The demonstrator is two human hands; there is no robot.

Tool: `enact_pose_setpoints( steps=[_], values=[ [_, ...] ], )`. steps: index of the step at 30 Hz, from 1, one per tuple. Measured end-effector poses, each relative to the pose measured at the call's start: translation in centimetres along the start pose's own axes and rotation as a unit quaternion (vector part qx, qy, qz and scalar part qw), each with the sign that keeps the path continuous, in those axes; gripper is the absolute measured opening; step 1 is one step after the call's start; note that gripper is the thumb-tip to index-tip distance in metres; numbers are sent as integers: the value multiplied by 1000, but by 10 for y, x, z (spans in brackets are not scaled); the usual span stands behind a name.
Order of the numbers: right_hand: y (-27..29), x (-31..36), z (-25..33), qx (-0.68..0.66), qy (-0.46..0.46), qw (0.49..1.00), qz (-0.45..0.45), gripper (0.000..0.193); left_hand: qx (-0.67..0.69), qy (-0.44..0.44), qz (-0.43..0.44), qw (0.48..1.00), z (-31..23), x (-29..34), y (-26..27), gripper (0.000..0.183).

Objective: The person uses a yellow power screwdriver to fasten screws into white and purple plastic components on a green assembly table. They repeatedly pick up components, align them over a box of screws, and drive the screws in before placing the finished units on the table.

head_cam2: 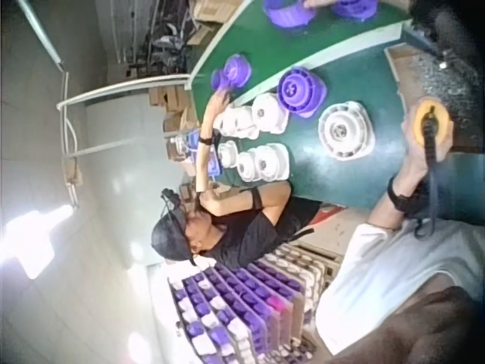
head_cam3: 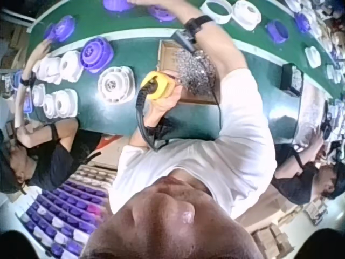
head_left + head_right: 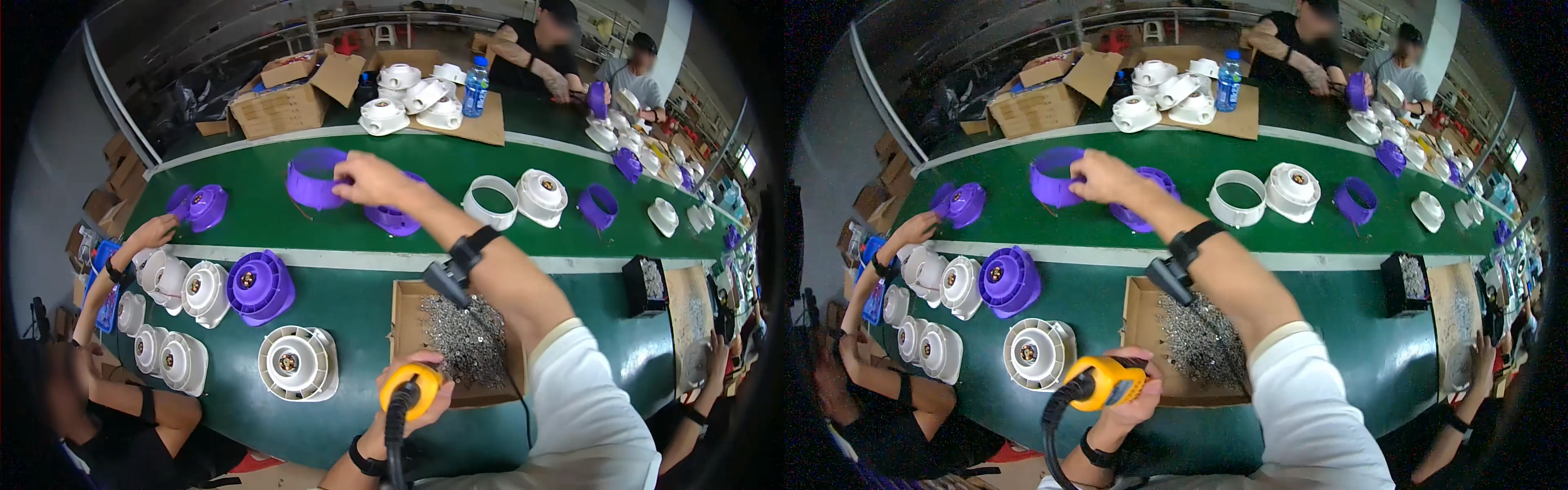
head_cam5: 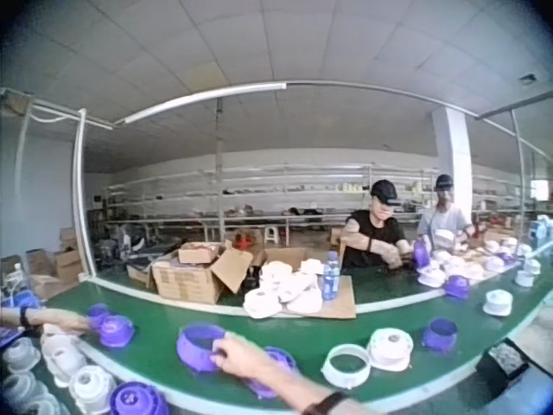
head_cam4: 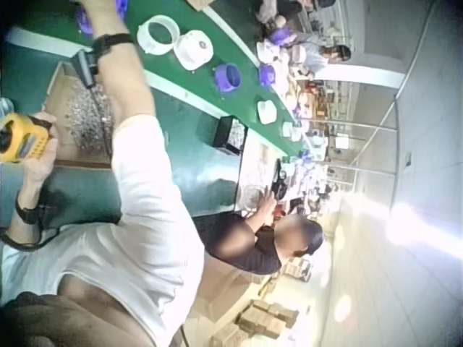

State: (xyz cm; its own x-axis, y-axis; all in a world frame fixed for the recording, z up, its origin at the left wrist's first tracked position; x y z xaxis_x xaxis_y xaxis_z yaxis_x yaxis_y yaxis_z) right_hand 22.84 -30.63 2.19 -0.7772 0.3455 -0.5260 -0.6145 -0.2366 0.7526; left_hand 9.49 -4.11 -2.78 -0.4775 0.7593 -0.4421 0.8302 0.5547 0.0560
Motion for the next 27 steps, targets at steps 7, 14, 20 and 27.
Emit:
enact_pose_setpoints(
  steps=[7, 14, 20, 27],
  values=[
    [142, 112, 59, 69, 65, 995, 36, 34, 70, -32, 20, 997, 0, 2, 2, 36],
    [141, 266, 88, 113, 21, 976, 187, 24, 56, -58, 36, 996, -4, 4, -8, 40],
    [114, 305, 111, 141, 118, 970, 158, 18, 188, -57, -14, 980, -57, -15, 9, 50],
    [99, 300, 134, 39, -30, 992, 115, 28, 161, -85, 6, 983, -80, -19, 8, 52]
  ],
)
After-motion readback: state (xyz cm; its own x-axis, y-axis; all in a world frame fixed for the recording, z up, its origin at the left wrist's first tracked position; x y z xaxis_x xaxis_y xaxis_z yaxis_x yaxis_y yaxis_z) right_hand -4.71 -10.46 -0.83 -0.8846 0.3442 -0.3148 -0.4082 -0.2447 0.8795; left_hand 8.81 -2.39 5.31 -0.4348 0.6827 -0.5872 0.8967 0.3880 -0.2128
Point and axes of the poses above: each hand's wrist, its own x-axis away from the middle knuckle, its own y-axis out of the back of the hand, z = x × y, the point moved 10 cm from there along -x, towards the middle knuckle, and after that the axes turned 5 degrees about -z, right-handed, at the moved point
